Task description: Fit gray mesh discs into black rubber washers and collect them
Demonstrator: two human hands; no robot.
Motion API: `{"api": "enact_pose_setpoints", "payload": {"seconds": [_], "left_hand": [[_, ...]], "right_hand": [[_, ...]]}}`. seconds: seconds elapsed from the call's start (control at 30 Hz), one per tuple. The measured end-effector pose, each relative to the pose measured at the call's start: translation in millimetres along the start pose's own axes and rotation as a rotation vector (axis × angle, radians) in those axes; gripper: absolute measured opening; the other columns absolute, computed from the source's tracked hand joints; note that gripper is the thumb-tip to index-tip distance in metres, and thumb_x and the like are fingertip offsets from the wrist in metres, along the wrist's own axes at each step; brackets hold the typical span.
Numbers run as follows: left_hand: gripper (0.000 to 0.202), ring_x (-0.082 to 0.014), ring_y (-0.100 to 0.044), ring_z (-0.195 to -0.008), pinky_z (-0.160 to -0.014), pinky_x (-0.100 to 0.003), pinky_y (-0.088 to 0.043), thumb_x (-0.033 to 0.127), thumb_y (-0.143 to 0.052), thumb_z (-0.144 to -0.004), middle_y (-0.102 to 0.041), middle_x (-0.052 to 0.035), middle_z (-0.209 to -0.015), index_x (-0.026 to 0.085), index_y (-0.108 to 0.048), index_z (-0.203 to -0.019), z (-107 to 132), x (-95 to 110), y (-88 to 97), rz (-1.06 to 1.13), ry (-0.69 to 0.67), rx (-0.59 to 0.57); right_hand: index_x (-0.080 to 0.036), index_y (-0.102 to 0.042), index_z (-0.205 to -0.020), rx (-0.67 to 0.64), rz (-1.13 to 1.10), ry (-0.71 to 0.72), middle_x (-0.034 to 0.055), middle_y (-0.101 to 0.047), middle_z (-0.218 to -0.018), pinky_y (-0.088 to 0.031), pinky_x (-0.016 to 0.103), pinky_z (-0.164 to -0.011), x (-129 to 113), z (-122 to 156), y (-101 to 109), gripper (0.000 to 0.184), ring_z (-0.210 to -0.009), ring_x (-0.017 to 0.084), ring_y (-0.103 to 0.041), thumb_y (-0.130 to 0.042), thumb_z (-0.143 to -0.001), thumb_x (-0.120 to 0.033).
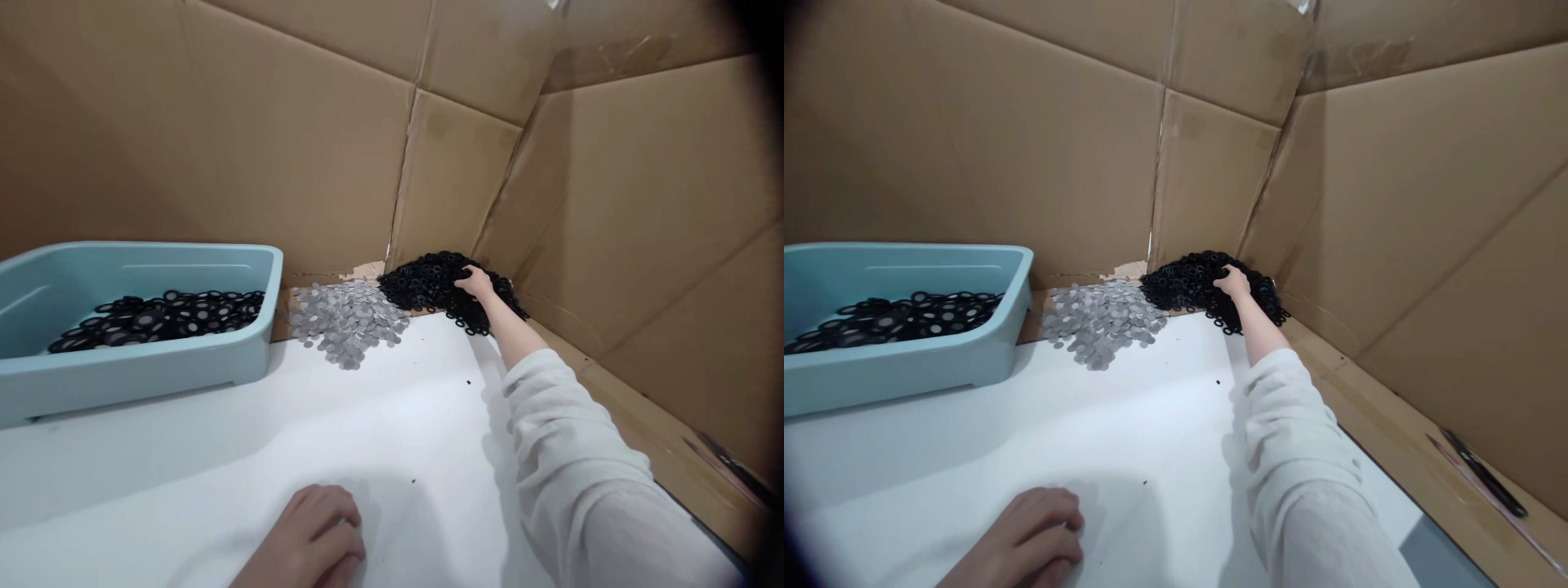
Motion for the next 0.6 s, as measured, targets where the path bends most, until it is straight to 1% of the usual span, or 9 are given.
{"api": "enact_pose_setpoints", "payload": {"seconds": [0.07, 0.17, 0.27, 0.33, 0.4, 0.43, 0.53, 0.6], "left_hand": [[0.016, -0.0151, -0.055, -0.083, -0.073, -0.024, -0.048, 0.009, -0.045, -0.081, -0.059, -0.0032, -0.088, 0.022, -0.056, -0.083, -1, 2, 2.6, 0.007, 0.022, -0.013], [0.018, -0.0153, -0.055, -0.084, -0.073, -0.024, -0.049, 0.01, -0.043, -0.082, -0.059, -0.0033, -0.088, 0.022, -0.057, -0.084, 0, 4, 4.9, 0.021, 0.049, 0.0], [0.019, -0.016, -0.055, -0.087, -0.074, -0.025, -0.048, 0.011, -0.042, -0.083, -0.059, -0.0038, -0.09, 0.022, -0.057, -0.085, 1, 4, 3.3, 0.035, 0.069, 0.004], [0.02, -0.0165, -0.054, -0.089, -0.076, -0.027, -0.048, 0.011, -0.04, -0.084, -0.058, -0.0041, -0.091, 0.022, -0.057, -0.086, 2, 3, 1.3, 0.043, 0.087, -0.005], [0.022, -0.0169, -0.053, -0.091, -0.079, -0.03, -0.047, 0.01, -0.039, -0.084, -0.057, -0.0045, -0.093, 0.021, -0.057, -0.087, 2, 2, -0.4, 0.042, 0.102, -0.027], [0.022, -0.017, -0.053, -0.092, -0.08, -0.031, -0.046, 0.01, -0.038, -0.085, -0.057, -0.0047, -0.094, 0.021, -0.057, -0.088, 2, 3, -0.6, 0.042, 0.105, -0.035], [0.023, -0.0176, -0.053, -0.093, -0.082, -0.033, -0.045, 0.011, -0.037, -0.086, -0.057, -0.0053, -0.095, 0.021, -0.058, -0.088, 2, 5, 0.9, 0.038, 0.105, -0.047], [0.023, -0.018, -0.053, -0.093, -0.082, -0.034, -0.045, 0.012, -0.037, -0.086, -0.057, -0.0056, -0.095, 0.021, -0.058, -0.089, 1, 6, 2.4, 0.028, 0.105, -0.051]], "right_hand": [[-0.022, -0.05, -0.117, -0.011, -0.065, 0.027, 0.0071, -0.06, -0.099, -0.05, 0.03, -0.06, -8, 7, 13, 0.05, -0.077, 0.019, -0.058, -0.057, -0.068, -0.027], [-0.021, -0.051, -0.113, -0.048, -0.162, 0.096, 0.0048, -0.06, -0.087, -0.048, 0.026, -0.047, -23, 27, 29, 0.045, -0.061, 0.014, -0.055, -0.055, -0.068, -0.027], [-0.023, -0.05, -0.112, -0.114, -0.255, 0.192, 0.0003, -0.057, -0.076, -0.045, 0.023, -0.042, -38, 61, 37, 0.043, -0.05, 0.01, -0.048, -0.054, -0.07, -0.031], [-0.024, -0.05, -0.111, -0.163, -0.301, 0.244, -0.0017, -0.055, -0.072, -0.044, 0.022, -0.042, -46, 90, 35, 0.044, -0.047, 0.009, -0.046, -0.056, -0.069, -0.033], [-0.023, -0.052, -0.108, -0.221, -0.33, 0.304, -0.0025, -0.055, -0.07, -0.044, 0.023, -0.046, -53, 122, 27, 0.044, -0.05, 0.01, -0.048, -0.059, -0.066, -0.033], [-0.021, -0.053, -0.105, -0.256, -0.339, 0.369, -0.0019, -0.056, -0.071, -0.045, 0.024, -0.05, -57, 138, 21, 0.042, -0.054, 0.011, -0.05, -0.059, -0.065, -0.03], [-0.017, -0.057, -0.098, -0.325, -0.309, 0.58, 0.0012, -0.059, -0.085, -0.046, 0.027, -0.07, -67, 184, 3, 0.035, -0.076, 0.016, -0.056, -0.06, -0.063, -0.023], [-0.018, -0.056, -0.102, -0.347, -0.235, 0.67, 0.0039, -0.059, -0.095, -0.044, 0.03, -0.078, -68, 208, -9, 0.037, -0.086, 0.02, -0.056, -0.059, -0.066, -0.025]]}}
Point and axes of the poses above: each hand's wrist, its own z-axis away from the middle knuckle, its own y-axis out of the back of the hand, x = y × z, the point moved 5 cm from there along -z, towards the middle knuckle
